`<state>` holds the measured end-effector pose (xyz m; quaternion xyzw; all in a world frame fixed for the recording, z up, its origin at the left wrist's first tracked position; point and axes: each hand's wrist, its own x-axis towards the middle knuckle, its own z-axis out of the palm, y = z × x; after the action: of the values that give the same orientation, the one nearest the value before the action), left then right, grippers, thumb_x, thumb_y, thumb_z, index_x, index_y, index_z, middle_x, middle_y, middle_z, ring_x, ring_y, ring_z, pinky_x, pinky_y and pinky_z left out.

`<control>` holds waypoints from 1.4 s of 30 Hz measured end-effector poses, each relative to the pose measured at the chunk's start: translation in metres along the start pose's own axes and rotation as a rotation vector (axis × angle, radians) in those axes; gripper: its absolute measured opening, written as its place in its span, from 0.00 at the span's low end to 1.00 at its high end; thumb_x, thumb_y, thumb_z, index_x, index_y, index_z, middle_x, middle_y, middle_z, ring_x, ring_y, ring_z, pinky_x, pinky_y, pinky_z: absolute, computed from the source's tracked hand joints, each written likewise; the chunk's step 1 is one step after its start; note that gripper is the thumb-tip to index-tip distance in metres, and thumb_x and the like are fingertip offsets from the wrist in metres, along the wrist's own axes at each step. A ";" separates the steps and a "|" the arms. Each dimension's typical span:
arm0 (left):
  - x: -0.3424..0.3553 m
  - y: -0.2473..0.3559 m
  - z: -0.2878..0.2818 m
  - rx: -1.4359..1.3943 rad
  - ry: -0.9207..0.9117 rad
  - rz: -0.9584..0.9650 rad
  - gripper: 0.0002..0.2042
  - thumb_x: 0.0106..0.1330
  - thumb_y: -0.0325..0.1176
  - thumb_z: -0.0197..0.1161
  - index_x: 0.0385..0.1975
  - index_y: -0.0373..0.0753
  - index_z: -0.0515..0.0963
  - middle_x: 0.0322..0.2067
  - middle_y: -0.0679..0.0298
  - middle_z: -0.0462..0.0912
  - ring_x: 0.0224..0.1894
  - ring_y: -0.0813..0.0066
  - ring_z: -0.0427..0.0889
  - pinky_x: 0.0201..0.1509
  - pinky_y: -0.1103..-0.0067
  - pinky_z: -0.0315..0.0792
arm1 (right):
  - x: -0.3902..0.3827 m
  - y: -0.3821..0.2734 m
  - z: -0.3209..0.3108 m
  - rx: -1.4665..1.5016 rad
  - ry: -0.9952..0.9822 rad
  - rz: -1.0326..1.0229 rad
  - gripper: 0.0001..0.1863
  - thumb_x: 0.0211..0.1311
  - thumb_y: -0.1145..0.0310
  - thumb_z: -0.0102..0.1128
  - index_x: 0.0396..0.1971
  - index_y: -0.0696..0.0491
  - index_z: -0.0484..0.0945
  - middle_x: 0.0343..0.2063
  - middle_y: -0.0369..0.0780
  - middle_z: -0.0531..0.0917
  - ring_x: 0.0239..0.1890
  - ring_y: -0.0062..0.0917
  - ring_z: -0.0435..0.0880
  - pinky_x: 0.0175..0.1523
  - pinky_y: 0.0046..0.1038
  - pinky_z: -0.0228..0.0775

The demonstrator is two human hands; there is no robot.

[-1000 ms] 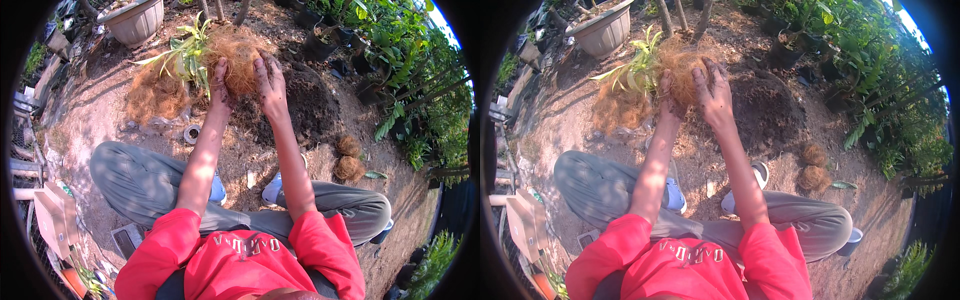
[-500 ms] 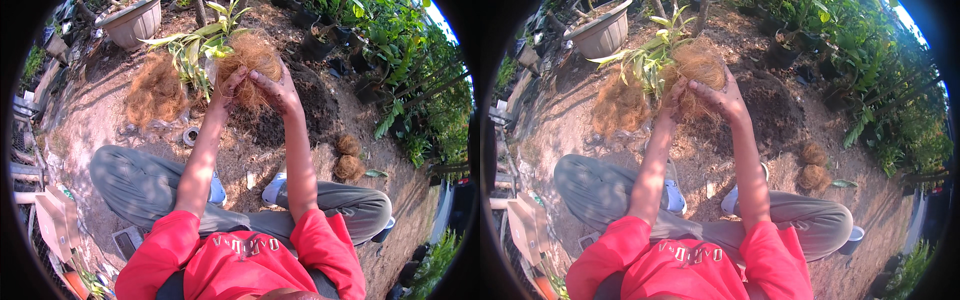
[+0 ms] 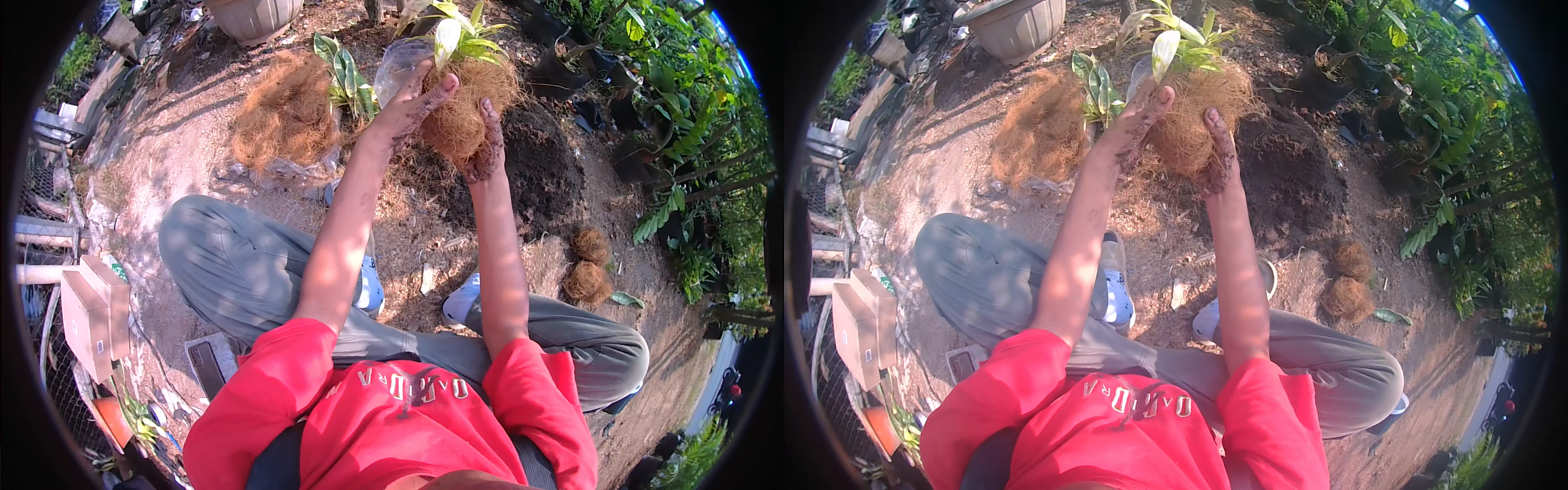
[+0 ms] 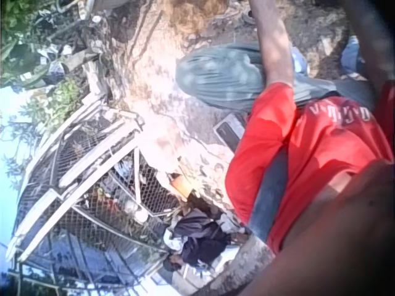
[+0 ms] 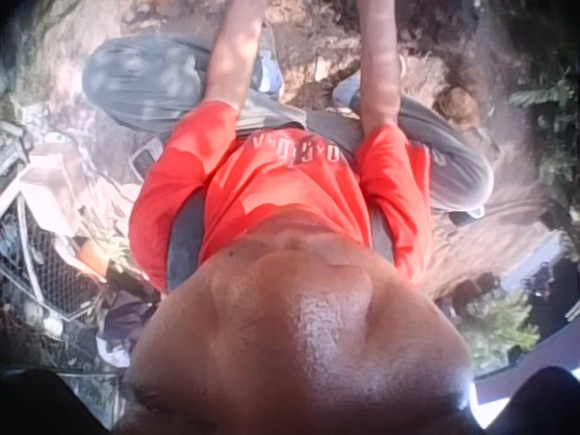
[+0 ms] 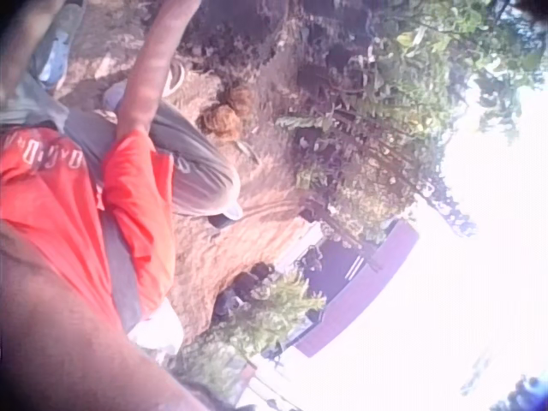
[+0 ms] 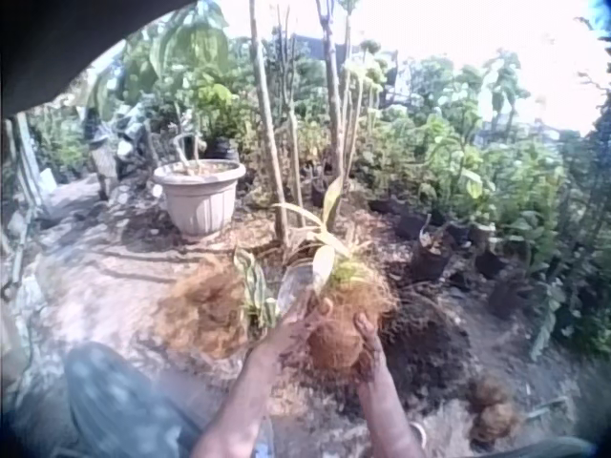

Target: The person sits on the ground and wraps a small plant's root ball with soil and coconut coir. They first pack soil around the roots, then cover the soil with a layer of coconut coir, pressing it firmly to secure the plant.

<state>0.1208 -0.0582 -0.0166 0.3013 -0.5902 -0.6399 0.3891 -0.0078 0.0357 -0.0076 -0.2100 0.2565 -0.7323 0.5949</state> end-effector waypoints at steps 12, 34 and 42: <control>-0.009 -0.109 -0.182 -0.078 0.979 -0.153 0.15 0.59 0.38 0.71 0.41 0.39 0.76 0.32 0.64 0.81 0.25 0.80 0.78 0.24 0.81 0.72 | 0.023 0.005 -0.056 0.236 0.051 -0.057 0.36 0.65 0.39 0.43 0.66 0.46 0.61 0.62 0.44 0.68 0.60 0.45 0.70 0.61 0.58 0.64; -0.065 -0.129 -0.264 1.061 1.051 -0.651 0.19 0.64 0.44 0.61 0.54 0.50 0.75 0.46 0.56 0.83 0.49 0.58 0.81 0.53 0.61 0.74 | 0.051 0.057 -0.084 0.279 0.099 0.064 0.36 0.61 0.38 0.50 0.63 0.46 0.65 0.59 0.43 0.72 0.57 0.41 0.74 0.55 0.51 0.73; -0.054 -0.091 -0.250 0.795 1.384 0.254 0.17 0.64 0.45 0.62 0.38 0.35 0.79 0.36 0.52 0.84 0.39 0.57 0.82 0.45 0.66 0.73 | 0.045 0.057 -0.076 0.270 0.071 0.070 0.36 0.63 0.38 0.49 0.64 0.46 0.63 0.59 0.43 0.71 0.57 0.41 0.74 0.54 0.52 0.73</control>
<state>0.3471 -0.1425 -0.1409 0.6758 -0.4284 -0.0015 0.5998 -0.0199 -0.0079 -0.1027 -0.0927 0.1837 -0.7458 0.6336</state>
